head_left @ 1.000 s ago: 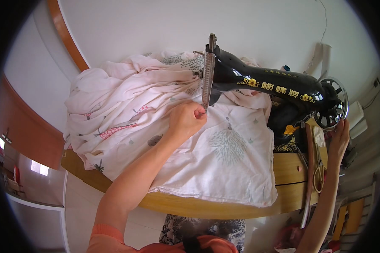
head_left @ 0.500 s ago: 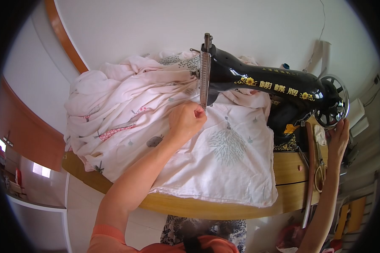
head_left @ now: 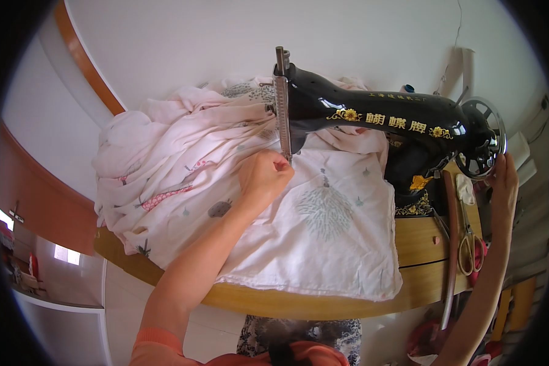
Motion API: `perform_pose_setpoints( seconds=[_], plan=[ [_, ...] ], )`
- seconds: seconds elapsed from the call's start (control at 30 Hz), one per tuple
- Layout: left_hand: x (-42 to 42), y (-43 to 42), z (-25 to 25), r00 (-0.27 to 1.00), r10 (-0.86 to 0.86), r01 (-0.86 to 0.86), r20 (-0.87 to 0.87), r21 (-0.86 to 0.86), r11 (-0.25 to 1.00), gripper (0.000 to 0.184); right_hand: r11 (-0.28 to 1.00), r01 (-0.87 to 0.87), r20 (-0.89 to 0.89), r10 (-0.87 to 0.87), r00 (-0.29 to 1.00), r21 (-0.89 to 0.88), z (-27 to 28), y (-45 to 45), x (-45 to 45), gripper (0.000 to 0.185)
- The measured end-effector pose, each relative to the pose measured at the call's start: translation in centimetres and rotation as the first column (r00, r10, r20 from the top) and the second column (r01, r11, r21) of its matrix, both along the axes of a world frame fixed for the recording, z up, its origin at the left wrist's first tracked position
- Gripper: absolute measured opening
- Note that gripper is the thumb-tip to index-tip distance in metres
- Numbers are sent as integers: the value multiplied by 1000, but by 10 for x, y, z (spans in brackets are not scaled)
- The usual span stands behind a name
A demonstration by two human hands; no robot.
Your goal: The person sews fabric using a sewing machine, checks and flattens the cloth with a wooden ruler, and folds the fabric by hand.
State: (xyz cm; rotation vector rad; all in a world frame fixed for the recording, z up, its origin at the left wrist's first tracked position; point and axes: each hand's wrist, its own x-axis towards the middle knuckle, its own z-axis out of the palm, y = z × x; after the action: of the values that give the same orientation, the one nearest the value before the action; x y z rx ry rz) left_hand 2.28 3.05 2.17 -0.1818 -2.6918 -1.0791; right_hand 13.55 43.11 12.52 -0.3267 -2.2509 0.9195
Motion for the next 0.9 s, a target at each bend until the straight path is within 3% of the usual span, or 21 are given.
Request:
perform_pose_setpoints(
  seconds=[0.13,0.17,0.23,0.3,0.33,0.37,0.4,0.43,0.5,0.57,0.67,0.77,0.87,0.9],
  plan=[
    [-2,-4,-8,999,-19,21,-39,61,998,8,1000,-3,88,3,996,-7,9,10,-2,27],
    [-2,-6,-9,999,-35,38,-42,69,997,9,962,121,-85,-103,991,243,11,3,1,25],
    [-3,-8,-9,997,-55,59,-49,85,995,9,671,438,-462,-158,873,598,23,-55,4,22],
    [-2,-9,-9,997,-59,64,-55,99,993,8,873,136,-470,116,875,469,13,-100,12,19],
    [-2,-10,-11,996,-67,73,-65,111,991,8,866,-181,-211,308,928,467,5,-128,11,17],
    [-2,-11,-13,994,-77,86,-76,123,989,8,822,-450,55,462,885,349,-3,-156,9,17],
    [-3,-11,-15,992,-88,100,-90,136,986,7,793,-547,31,561,827,267,-17,-178,-5,11],
    [-4,-11,-16,992,-99,111,-79,165,980,7,783,-618,20,618,786,74,-34,-189,-23,10],
    [-5,-15,-17,992,-113,122,-52,220,968,8,733,-576,138,653,744,-362,-56,-200,-70,14],
    [-2,-16,-14,988,-145,153,-53,231,961,2,437,-535,-80,716,693,-723,-63,-218,-103,21],
    [-3,-23,-16,970,-217,239,-110,264,935,2,245,-466,-122,770,627,-850,-73,-239,-129,21],
    [-7,-27,-18,949,-269,305,-166,258,917,3,179,-437,-111,822,559,-882,-83,-241,-142,15],
    [-5,-26,-15,927,-307,365,-217,323,873,5,105,-381,-167,771,615,-918,-78,-244,-142,14],
    [-5,-25,-13,917,-318,388,-241,355,850,5,160,-398,-162,732,662,-903,-78,-245,-140,16]
  ],
)
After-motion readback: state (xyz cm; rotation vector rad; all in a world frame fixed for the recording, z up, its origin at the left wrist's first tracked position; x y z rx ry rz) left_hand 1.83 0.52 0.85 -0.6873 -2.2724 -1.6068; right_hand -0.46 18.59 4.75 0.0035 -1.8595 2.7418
